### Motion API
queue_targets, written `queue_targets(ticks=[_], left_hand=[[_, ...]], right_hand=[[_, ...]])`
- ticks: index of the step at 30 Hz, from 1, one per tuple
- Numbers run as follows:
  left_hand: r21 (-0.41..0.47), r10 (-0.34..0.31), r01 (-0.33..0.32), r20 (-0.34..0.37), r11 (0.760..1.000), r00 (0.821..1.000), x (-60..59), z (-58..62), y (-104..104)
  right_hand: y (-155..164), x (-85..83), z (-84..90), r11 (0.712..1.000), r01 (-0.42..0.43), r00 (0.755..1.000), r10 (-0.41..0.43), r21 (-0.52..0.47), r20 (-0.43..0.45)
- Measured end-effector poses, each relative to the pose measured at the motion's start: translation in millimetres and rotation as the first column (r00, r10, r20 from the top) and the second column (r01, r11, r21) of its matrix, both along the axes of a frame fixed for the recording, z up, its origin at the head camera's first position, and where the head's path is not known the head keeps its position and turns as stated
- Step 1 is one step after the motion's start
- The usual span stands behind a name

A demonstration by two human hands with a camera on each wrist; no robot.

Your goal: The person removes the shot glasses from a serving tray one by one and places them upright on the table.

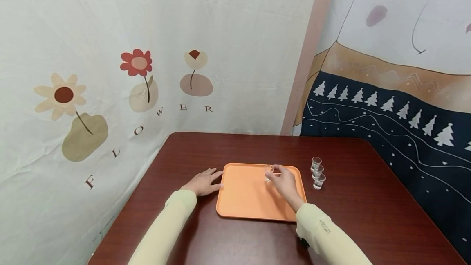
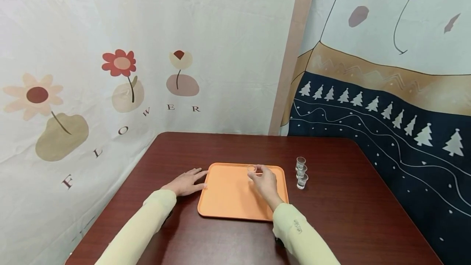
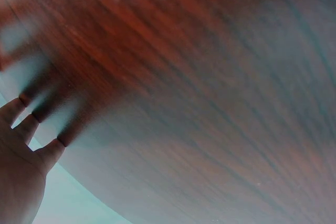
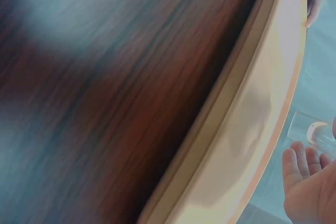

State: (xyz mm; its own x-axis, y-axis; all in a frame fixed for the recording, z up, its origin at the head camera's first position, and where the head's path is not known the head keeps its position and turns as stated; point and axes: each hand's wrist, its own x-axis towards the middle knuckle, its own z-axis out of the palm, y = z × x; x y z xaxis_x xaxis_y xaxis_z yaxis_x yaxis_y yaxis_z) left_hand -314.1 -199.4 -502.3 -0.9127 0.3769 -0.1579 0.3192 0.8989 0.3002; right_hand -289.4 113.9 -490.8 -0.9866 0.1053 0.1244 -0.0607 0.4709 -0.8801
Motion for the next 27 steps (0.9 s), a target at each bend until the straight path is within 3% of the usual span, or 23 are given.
queue_targets(ticks=[8,14,27], left_hand=[[-0.005,0.005,-0.005,0.005,1.000,1.000,-0.4,1.1,-1],[0.000,0.007,-0.007,0.012,1.000,1.000,-1.4,-0.2,-1],[-0.009,-0.005,0.005,0.010,1.000,1.000,-2.3,-0.4,0]], right_hand=[[37,7.2,1.0,0.996,0.033,0.998,-0.029,0.085,-0.051],[61,16.6,4.5,0.997,0.024,0.999,-0.020,0.073,-0.050],[116,44.1,-1.4,0.973,0.077,0.997,-0.077,0.216,-0.012]])
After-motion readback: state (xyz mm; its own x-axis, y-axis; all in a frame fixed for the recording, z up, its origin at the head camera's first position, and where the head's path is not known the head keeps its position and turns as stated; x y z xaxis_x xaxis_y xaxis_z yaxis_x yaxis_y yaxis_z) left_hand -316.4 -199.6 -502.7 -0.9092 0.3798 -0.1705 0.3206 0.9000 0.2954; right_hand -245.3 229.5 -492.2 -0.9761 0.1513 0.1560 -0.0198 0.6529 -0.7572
